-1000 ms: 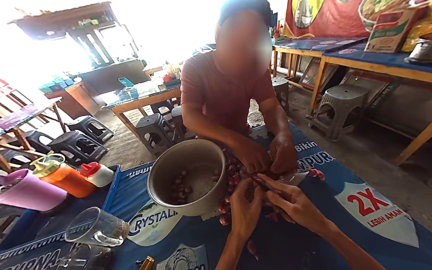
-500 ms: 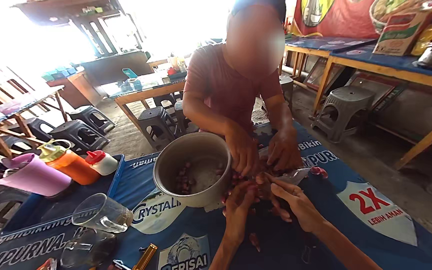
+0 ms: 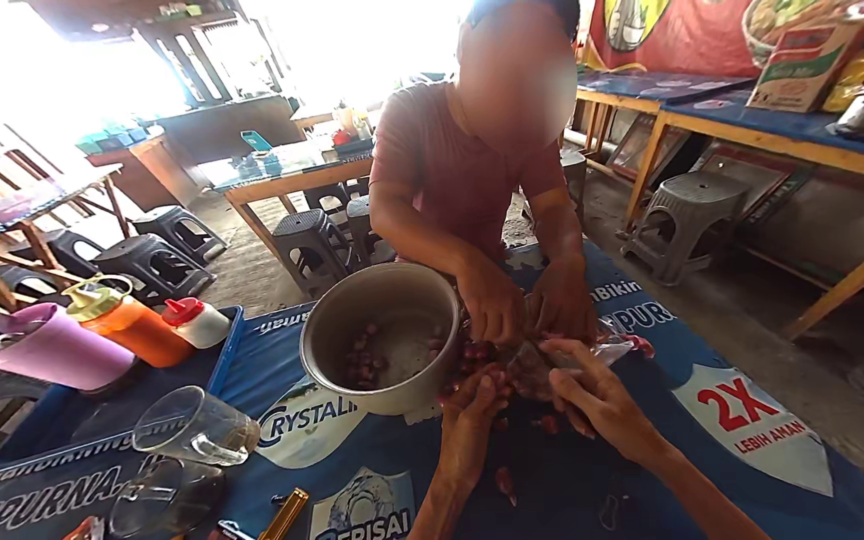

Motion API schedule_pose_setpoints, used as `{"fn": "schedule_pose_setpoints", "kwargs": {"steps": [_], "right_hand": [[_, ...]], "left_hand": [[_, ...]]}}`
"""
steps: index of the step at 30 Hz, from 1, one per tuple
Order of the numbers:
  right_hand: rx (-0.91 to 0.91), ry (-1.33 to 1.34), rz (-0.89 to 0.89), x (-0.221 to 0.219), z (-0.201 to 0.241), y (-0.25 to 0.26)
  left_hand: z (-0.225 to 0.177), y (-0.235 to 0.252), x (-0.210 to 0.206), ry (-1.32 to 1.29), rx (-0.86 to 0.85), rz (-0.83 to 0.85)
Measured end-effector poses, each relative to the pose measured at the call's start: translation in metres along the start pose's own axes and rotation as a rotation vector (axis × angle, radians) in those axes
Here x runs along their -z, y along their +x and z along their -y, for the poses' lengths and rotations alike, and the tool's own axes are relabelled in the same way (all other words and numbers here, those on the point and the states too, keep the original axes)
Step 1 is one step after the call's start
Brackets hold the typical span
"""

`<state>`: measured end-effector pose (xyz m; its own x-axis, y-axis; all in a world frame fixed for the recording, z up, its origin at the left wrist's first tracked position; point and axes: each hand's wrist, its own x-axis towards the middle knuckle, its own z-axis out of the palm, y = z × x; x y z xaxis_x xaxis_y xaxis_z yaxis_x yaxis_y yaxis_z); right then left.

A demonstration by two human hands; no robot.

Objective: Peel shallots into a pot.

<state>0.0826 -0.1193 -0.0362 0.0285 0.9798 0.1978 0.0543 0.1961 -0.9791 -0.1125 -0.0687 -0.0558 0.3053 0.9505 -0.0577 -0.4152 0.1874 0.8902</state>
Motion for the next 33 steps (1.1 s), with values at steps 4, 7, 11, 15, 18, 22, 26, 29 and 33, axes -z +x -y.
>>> {"fn": "schedule_pose_setpoints", "kwargs": {"steps": [4,7,11,15,18,22,26,29,33], "right_hand": [[-0.029,0.002,0.2,-0.017,-0.004,-0.006],[-0.046,-0.024,0.213,-0.02,-0.009,-0.006],[-0.051,-0.023,0.186,-0.021,-0.01,-0.006],[-0.074,0.057,0.151,-0.025,-0.01,-0.009],[-0.145,0.155,0.131,-0.025,-0.01,-0.009],[-0.226,0.276,0.113,-0.022,-0.011,-0.006],[-0.323,0.382,0.112,-0.018,-0.005,-0.006],[-0.412,0.541,0.163,-0.014,-0.005,-0.005],[-0.465,0.668,0.224,-0.011,-0.006,-0.004]], "left_hand": [[-0.001,-0.004,-0.001,0.041,-0.029,-0.014],[-0.002,-0.005,-0.002,0.052,-0.02,-0.001],[0.0,-0.005,-0.001,0.076,-0.032,0.005],[0.004,-0.004,0.0,0.113,-0.068,-0.009],[0.007,-0.006,-0.002,0.17,-0.105,-0.04],[0.013,-0.01,-0.007,0.238,-0.206,-0.031],[0.014,-0.013,-0.011,0.257,-0.257,-0.005],[0.01,-0.011,-0.007,0.238,-0.216,0.048],[0.009,-0.007,0.0,0.192,-0.13,0.102]]}}
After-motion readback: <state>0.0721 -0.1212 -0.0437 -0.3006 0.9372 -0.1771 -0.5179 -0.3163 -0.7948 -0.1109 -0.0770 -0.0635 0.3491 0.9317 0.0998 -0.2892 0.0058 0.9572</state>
